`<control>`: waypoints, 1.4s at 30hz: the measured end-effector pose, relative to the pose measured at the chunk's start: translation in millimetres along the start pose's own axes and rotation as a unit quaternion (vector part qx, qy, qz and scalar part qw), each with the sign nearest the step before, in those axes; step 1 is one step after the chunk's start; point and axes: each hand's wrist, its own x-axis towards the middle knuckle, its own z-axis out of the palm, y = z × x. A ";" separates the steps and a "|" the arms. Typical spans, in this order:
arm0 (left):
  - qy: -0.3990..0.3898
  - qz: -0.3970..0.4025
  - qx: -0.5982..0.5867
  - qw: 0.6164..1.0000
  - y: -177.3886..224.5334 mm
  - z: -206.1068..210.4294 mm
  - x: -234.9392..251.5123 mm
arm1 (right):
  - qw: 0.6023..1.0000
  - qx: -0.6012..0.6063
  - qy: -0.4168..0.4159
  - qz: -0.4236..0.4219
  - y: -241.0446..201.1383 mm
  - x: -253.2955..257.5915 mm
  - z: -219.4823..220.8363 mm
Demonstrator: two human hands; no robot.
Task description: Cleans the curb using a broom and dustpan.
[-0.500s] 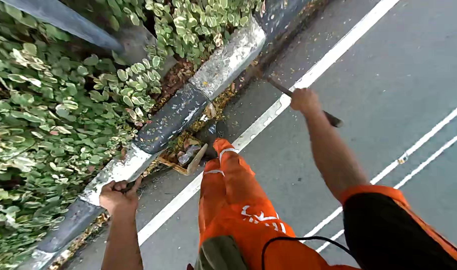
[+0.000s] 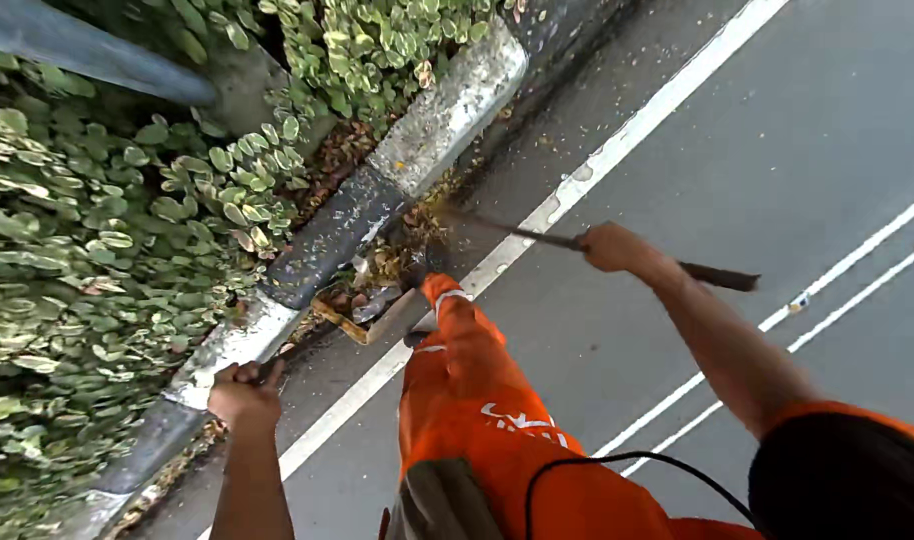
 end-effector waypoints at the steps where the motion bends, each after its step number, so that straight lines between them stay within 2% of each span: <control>1: -0.002 0.003 0.007 1.000 -1.3 0.9 -1.2 | 0.999 0.020 0.005 0.038 0.3 4.6 -11.8; 3: -0.009 0.006 0.032 0.999 -6.3 3.2 -5.1 | 0.989 0.081 0.060 0.104 -11.3 30.7 -13.2; 6: -0.013 -0.008 0.063 0.998 -8.3 6.1 -15.6 | 0.971 0.145 0.133 0.136 -76.2 69.9 42.1; 8: -0.014 -0.014 0.072 0.997 -9.6 7.9 -21.3 | 0.980 0.141 0.091 0.104 -128.7 76.0 78.9; 10: -0.017 -0.017 0.069 0.997 -14.9 6.6 -24.9 | 0.993 0.102 0.014 0.060 -158.1 65.8 97.7; 11: -0.017 -0.016 0.068 0.997 -18.4 4.6 -24.6 | 0.995 0.088 -0.019 0.034 -158.6 60.6 101.9; 13: -0.022 -0.012 0.061 0.998 -24.5 -2.8 -21.2 | 0.995 0.060 -0.063 -0.053 -131.9 50.6 101.4; 15: -0.023 -0.006 0.052 0.998 -28.6 -11.8 -15.4 | 0.988 0.001 -0.077 -0.137 -97.5 35.4 74.1; 16: -0.016 -0.006 0.047 0.999 -31.2 -17.8 -12.9 | 0.985 -0.023 -0.082 -0.149 -86.6 23.9 52.4; 17: -0.012 -0.007 0.040 0.999 -33.9 -23.7 -10.5 | 0.985 -0.035 -0.082 -0.145 -80.8 11.1 30.2; 19: -0.012 -0.011 0.035 0.999 -38.6 -32.2 -6.5 | 0.995 -0.028 -0.058 -0.079 -81.5 -2.7 -4.2; 21: -0.017 -0.012 0.030 0.999 -45.9 -40.7 -3.1 | 1.000 0.003 0.006 0.012 -94.4 9.8 -7.8; 24: -0.023 -0.009 0.026 0.999 -49.8 -51.9 3.5 | 0.987 0.052 0.104 0.108 -157.6 44.7 43.6; 27: -0.042 -0.007 0.036 0.998 -48.9 -68.2 11.2 | 0.989 0.055 0.096 0.096 -237.4 55.6 118.8; 29: -0.060 -0.008 0.030 0.998 -52.0 -81.3 16.7 | 0.995 0.045 0.061 0.067 -271.3 38.7 157.2; 32: -0.090 -0.009 0.012 0.996 -56.5 -102.4 26.9 | 0.999 0.035 -0.004 -0.011 -281.0 -4.4 192.9; 35: -0.093 0.001 -0.016 0.995 -57.7 -139.8 41.6 | 0.999 -0.017 0.035 -0.017 -273.8 -85.6 227.8; 39: -0.055 0.002 -0.120 0.991 -91.0 -241.2 86.2 | 0.997 -0.007 0.083 0.004 -222.9 -198.6 247.4; 42: -0.062 0.018 -0.207 0.976 -121.7 -322.9 115.5 | 0.988 0.001 0.132 0.085 -179.5 -262.4 248.8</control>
